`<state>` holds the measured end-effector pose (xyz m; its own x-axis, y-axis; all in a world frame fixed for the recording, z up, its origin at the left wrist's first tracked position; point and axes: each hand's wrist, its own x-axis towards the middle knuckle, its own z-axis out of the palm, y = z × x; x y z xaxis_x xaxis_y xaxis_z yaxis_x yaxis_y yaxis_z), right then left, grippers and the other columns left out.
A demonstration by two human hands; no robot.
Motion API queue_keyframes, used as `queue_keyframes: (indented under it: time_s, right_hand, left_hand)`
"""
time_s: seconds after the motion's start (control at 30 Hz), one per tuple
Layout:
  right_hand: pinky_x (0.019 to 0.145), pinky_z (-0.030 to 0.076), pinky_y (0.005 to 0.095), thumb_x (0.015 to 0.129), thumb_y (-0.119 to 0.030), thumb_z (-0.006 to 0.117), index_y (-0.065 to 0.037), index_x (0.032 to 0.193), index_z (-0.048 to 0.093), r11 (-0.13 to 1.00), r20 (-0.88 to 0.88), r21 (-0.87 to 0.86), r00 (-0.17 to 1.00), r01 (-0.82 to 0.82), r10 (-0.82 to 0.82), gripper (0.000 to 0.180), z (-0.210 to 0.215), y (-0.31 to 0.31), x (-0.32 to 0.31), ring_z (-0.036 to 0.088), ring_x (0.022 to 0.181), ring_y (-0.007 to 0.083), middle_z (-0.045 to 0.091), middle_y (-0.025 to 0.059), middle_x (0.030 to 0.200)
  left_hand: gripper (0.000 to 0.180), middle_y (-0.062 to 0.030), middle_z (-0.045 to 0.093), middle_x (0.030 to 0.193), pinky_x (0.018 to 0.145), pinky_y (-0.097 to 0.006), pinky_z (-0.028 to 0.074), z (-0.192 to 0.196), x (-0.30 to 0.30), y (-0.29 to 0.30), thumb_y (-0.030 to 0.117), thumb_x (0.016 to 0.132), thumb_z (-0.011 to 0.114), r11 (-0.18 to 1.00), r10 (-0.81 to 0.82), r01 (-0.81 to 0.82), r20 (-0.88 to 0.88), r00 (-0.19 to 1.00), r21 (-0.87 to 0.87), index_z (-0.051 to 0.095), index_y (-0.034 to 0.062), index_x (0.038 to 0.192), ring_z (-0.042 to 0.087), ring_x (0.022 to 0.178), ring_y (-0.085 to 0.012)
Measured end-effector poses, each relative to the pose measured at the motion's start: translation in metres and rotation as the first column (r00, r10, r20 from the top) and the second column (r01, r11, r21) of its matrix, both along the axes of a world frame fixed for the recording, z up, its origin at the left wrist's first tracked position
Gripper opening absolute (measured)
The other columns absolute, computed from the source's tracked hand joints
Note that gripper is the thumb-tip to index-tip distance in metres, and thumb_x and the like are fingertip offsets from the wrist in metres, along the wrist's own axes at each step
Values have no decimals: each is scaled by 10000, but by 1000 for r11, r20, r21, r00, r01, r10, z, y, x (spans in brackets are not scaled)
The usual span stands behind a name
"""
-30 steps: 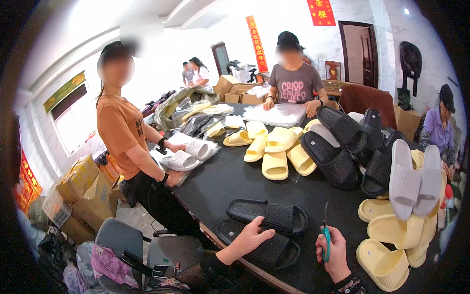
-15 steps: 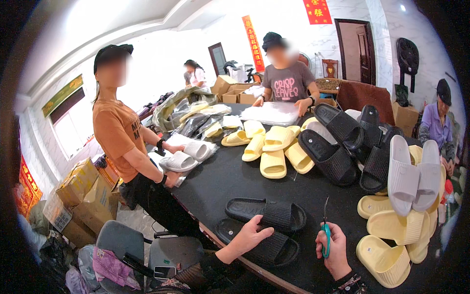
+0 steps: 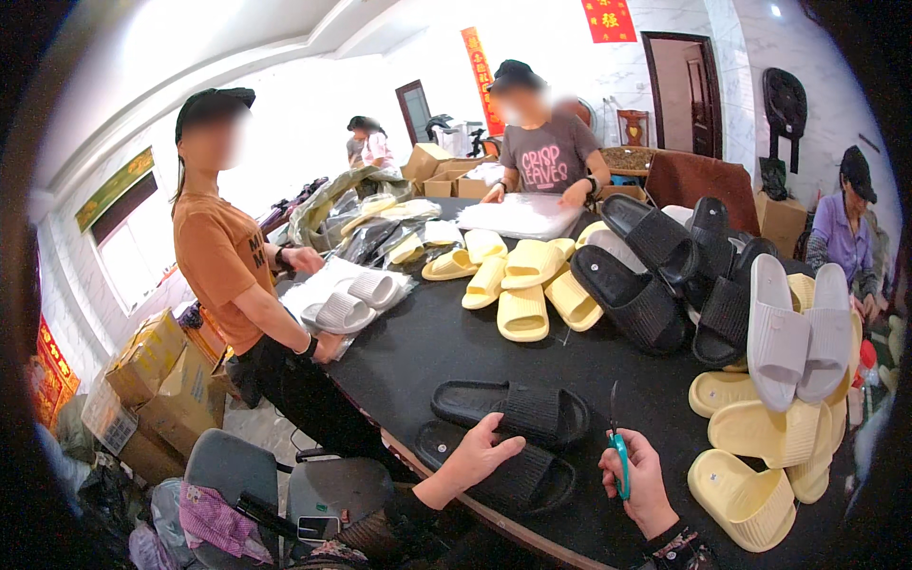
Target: Using scissors to trim excess material or threads from newly manufactured sandals at a production table.
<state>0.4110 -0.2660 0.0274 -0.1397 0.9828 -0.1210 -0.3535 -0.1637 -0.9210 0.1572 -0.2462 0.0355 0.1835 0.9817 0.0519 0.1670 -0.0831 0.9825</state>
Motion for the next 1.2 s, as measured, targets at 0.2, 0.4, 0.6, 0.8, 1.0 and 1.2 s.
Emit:
queue_keyframes:
  time_s: [0.2, 0.4, 0.6, 0.8, 1.0, 1.2]
  right_hand:
    - [386, 399, 213, 839, -81, 606, -2, 1129, 474, 1000, 20, -20, 1000, 4, -4, 328, 2, 1, 0, 532, 524, 92, 559, 61, 750]
    - [389, 402, 217, 831, -92, 621, 4, 1138, 472, 1000, 57, -4, 998, -13, 13, 355, 0, 1, 0, 533, 525, 92, 557, 59, 752]
    - [396, 405, 217, 824, -99, 634, 9, 1141, 473, 999, 44, 7, 999, -31, 31, 372, -4, -1, 1, 536, 531, 95, 562, 63, 760]
    - [403, 404, 210, 838, -119, 633, -1, 1152, 479, 1000, 83, 19, 996, -15, 14, 369, -6, -3, 4, 543, 545, 96, 572, 67, 781]
    - [416, 410, 201, 847, -166, 650, -14, 1161, 484, 998, 114, 26, 992, -63, 60, 386, -2, 2, 1, 541, 563, 78, 574, 47, 794]
    - [422, 425, 193, 842, -132, 646, -9, 1152, 475, 999, 121, 4, 992, -45, 44, 374, 0, 2, 5, 553, 568, 76, 577, 60, 809]
  left_hand:
    - [414, -69, 578, 965, 687, -242, 465, -8, 0, 3, 167, 859, 640, 999, -9, 6, 60, 998, 40, 459, -63, 1152, 562, 802, -97]
    - [429, -76, 578, 996, 700, -242, 466, -7, 0, 2, 159, 860, 636, 1000, 4, -5, 67, 998, 21, 449, -67, 1173, 564, 819, -104]
    - [431, -82, 578, 1023, 711, -245, 467, -6, 0, -1, 150, 864, 629, 1000, 3, -3, 85, 996, 4, 443, -69, 1185, 568, 836, -112]
    - [407, -69, 579, 1019, 726, -242, 468, -7, 4, 0, 150, 866, 630, 999, 36, -37, 57, 998, 26, 453, -55, 1170, 570, 856, -112]
    - [422, -91, 612, 954, 703, -234, 475, -7, 2, 2, 136, 850, 645, 1000, 9, -12, 192, 981, 13, 454, -70, 1165, 568, 837, -99]
    - [369, -83, 629, 889, 694, -233, 476, -15, 0, 5, 121, 851, 629, 996, 85, -82, 116, 990, -37, 478, -50, 1141, 578, 810, -102]
